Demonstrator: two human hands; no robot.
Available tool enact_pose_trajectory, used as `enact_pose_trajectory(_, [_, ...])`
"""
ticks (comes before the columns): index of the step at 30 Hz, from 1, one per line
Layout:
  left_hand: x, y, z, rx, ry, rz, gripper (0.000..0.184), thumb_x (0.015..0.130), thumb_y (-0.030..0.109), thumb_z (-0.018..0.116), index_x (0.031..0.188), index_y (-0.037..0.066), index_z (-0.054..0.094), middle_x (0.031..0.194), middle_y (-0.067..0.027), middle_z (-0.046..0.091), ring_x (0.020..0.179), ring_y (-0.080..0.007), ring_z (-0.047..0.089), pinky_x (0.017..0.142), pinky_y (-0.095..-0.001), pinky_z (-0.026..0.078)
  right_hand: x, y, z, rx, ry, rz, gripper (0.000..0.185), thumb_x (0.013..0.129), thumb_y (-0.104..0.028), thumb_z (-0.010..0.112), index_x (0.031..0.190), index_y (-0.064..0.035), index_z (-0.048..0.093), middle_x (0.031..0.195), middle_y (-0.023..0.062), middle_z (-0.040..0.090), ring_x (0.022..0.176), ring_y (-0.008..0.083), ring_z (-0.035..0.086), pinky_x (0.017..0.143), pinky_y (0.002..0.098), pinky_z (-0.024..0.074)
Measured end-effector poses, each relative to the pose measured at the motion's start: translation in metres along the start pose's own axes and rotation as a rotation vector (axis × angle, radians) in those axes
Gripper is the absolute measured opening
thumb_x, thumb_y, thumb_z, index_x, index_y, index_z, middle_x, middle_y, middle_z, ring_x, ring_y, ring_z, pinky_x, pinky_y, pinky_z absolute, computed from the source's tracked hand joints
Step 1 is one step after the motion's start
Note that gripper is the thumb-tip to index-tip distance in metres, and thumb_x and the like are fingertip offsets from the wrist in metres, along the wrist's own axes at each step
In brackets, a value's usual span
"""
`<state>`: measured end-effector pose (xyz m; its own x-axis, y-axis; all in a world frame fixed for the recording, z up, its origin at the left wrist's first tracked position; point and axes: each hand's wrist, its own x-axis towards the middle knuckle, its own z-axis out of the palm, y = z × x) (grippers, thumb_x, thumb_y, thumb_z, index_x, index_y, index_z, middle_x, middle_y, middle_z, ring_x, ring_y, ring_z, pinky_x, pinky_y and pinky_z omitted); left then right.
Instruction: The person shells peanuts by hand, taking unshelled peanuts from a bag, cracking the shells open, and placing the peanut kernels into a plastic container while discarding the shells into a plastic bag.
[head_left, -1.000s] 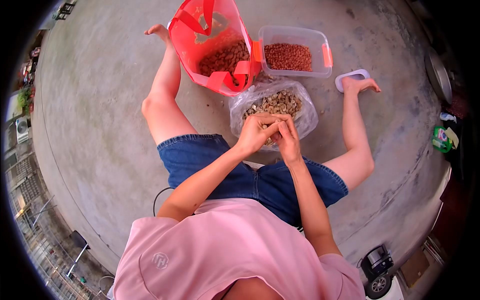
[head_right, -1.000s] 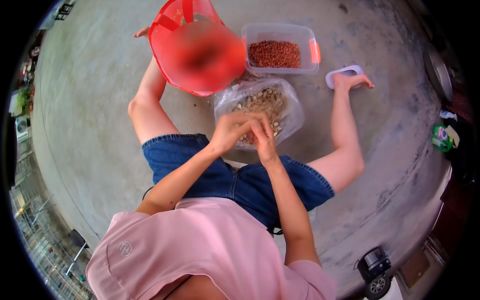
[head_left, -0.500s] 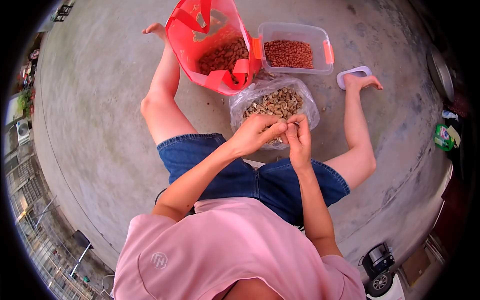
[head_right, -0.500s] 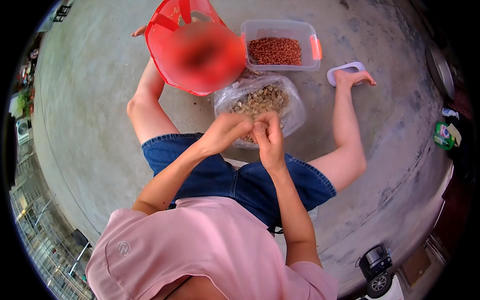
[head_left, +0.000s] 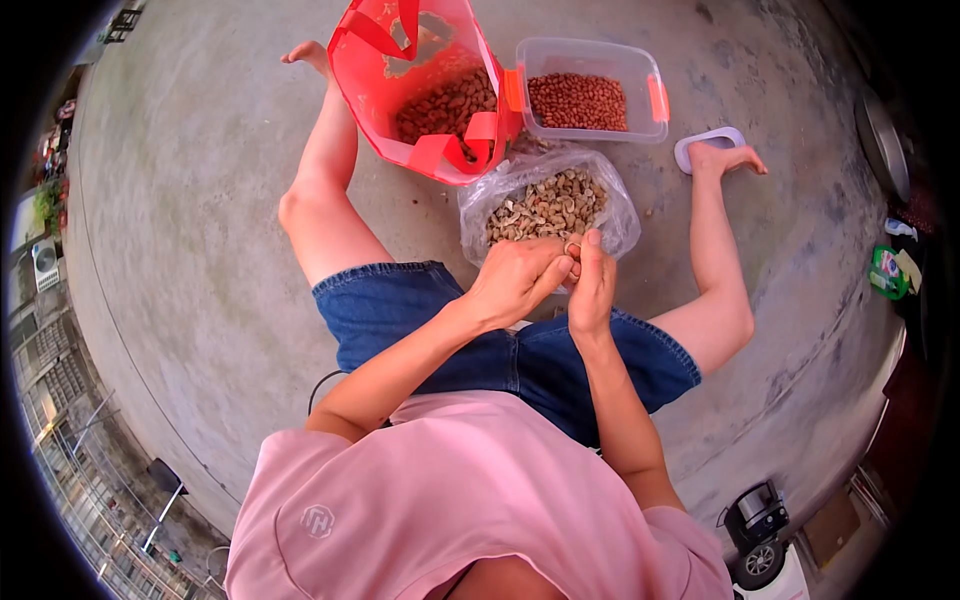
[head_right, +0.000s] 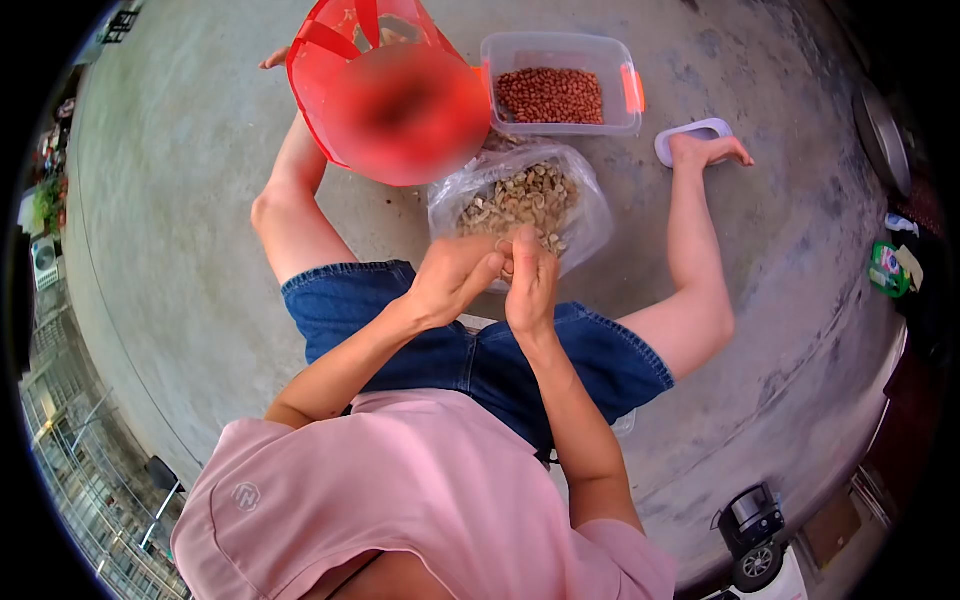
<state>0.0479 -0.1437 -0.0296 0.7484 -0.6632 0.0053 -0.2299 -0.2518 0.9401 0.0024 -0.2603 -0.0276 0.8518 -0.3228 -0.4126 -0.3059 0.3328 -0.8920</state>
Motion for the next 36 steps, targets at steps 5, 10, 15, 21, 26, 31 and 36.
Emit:
enact_pose_trajectory(5, [0.0,-0.009,0.001,0.087,0.01,0.098,0.02,0.086,0.025,0.053,0.078,0.007,0.055,0.072,-0.0104,0.058,0.064,-0.0289,0.058,0.053,-0.0376,0.044,0.005,0.0,-0.008,0.192,-0.09,0.225,0.04,0.094,-0.039,0.039,0.064,-0.0123,0.046,0.057,-0.0069,0.036,0.049,0.002,0.028,0.044,0.0183,0.0207])
enact_pose_trajectory(10, [-0.001,-0.002,-0.009,0.479,-0.062,0.251,0.02,0.082,0.026,0.057,0.078,0.007,0.055,0.08,-0.0077,0.06,0.058,-0.0228,0.059,0.047,-0.0341,0.047,0.008,-0.003,-0.018,0.168,-0.214,0.314,0.038,0.093,-0.04,0.04,0.071,-0.0104,0.049,0.058,-0.005,0.041,0.049,0.0035,0.037,0.043,0.0186,0.0256])
enact_pose_trajectory(15, [0.001,0.014,-0.009,0.762,-0.147,0.198,0.017,0.079,0.023,0.057,0.075,0.007,0.055,0.083,-0.0077,0.06,0.056,-0.021,0.06,0.045,-0.0327,0.047,0.011,0.006,-0.022,0.251,-0.2,0.48,0.036,0.093,-0.039,0.042,0.085,-0.0073,0.056,0.065,-0.0017,0.051,0.053,0.0063,0.046,0.046,0.0203,0.0343])
enact_pose_trajectory(21, [0.003,0.003,-0.015,0.542,-0.285,-0.107,0.012,0.081,0.018,0.054,0.075,0.008,0.057,0.071,-0.0103,0.06,0.064,-0.0291,0.059,0.054,-0.039,0.046,0.012,0.028,-0.033,0.424,-0.249,0.44,0.036,0.093,-0.037,0.043,0.098,-0.0046,0.057,0.08,0.003,0.059,0.064,0.01,0.054,0.056,0.0232,0.0442])
enact_pose_trajectory(26, [-0.002,0.0,-0.022,0.28,-0.176,-0.259,0.022,0.086,0.022,0.051,0.077,0.003,0.059,0.065,-0.017,0.055,0.063,-0.0341,0.056,0.055,-0.0397,0.043,0.015,0.031,-0.036,0.636,-0.124,0.476,0.038,0.093,-0.032,0.043,0.112,0.0008,0.052,0.098,0.0087,0.059,0.081,0.0161,0.059,0.073,0.0246,0.0489])
enact_pose_trajectory(31, [-0.008,-0.038,-0.01,0.215,-0.234,-0.369,0.035,0.088,0.032,0.05,0.077,0.0,0.059,0.059,-0.0176,0.053,0.053,-0.0313,0.052,0.051,-0.0384,0.04,0.015,0.02,-0.036,0.569,0.014,0.349,0.038,0.093,-0.029,0.045,0.112,0.0032,0.051,0.096,0.0094,0.058,0.08,0.017,0.058,0.071,0.0231,0.0479])
enact_pose_trajectory(36, [-0.007,-0.057,-0.003,-0.788,-0.112,-0.789,0.05,0.094,0.041,0.037,0.087,-0.002,0.061,0.06,-0.0105,0.058,0.039,-0.0105,0.038,0.038,-0.0238,0.029,0.039,-0.006,-0.045,0.228,-0.03,0.071,0.025,0.094,-0.026,0.045,0.086,-0.0032,0.053,0.059,0.0001,0.047,0.046,0.0094,0.043,0.042,0.0209,0.0323])
